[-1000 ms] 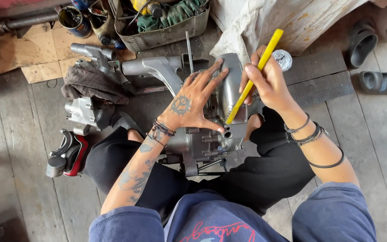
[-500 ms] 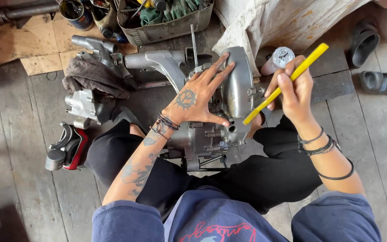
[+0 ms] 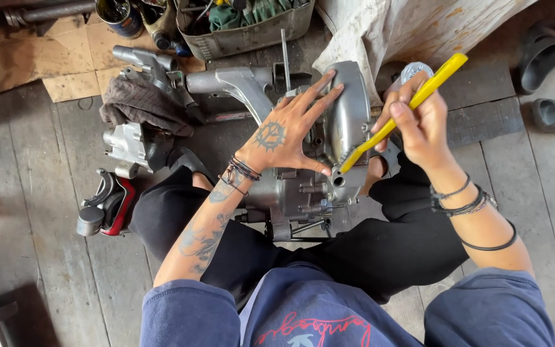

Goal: The person sits on the floor and uses a yellow brush to scrub and clean the surface of a silver engine block. They repeatedly dip the brush into a small container and apply it to various parts of the engine casing.

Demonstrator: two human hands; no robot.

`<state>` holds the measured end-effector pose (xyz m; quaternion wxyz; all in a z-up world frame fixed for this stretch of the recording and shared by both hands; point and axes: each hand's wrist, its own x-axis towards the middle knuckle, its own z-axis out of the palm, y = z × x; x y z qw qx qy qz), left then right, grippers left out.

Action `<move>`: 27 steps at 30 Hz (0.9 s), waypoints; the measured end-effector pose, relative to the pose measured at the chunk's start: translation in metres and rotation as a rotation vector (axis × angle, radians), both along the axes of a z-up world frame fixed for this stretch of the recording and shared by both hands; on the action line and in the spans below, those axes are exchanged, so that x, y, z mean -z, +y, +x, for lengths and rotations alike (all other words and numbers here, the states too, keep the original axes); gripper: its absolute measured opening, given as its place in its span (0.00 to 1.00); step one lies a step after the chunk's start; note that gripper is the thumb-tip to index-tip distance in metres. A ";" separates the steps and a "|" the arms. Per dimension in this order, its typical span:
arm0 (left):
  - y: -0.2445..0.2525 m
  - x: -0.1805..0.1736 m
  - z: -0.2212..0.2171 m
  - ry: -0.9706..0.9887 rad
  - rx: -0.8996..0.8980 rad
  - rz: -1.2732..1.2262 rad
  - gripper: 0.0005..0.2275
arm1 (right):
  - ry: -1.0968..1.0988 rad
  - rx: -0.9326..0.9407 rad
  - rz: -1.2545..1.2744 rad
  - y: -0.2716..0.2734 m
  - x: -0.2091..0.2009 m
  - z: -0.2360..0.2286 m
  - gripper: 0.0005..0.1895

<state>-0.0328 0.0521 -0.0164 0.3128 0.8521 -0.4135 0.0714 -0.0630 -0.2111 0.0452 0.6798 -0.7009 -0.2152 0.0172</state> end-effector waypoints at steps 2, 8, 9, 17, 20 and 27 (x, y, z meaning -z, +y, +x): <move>0.000 0.000 0.000 -0.002 0.004 0.006 0.62 | -0.052 0.085 -0.045 -0.010 -0.006 0.006 0.10; 0.001 0.000 0.001 0.003 0.012 -0.005 0.61 | -0.053 0.064 -0.038 0.001 -0.010 0.007 0.09; 0.002 0.001 -0.002 0.006 0.010 -0.007 0.60 | -0.067 0.147 -0.074 -0.001 -0.014 0.006 0.08; 0.000 0.003 -0.003 0.014 0.008 0.001 0.61 | -0.127 0.129 -0.127 -0.010 -0.016 0.005 0.08; 0.001 0.003 -0.006 0.026 0.006 -0.007 0.61 | -0.121 0.158 -0.131 0.001 -0.017 -0.007 0.09; 0.001 0.001 -0.002 0.019 0.017 0.000 0.61 | -0.271 0.230 -0.094 0.013 -0.020 -0.034 0.13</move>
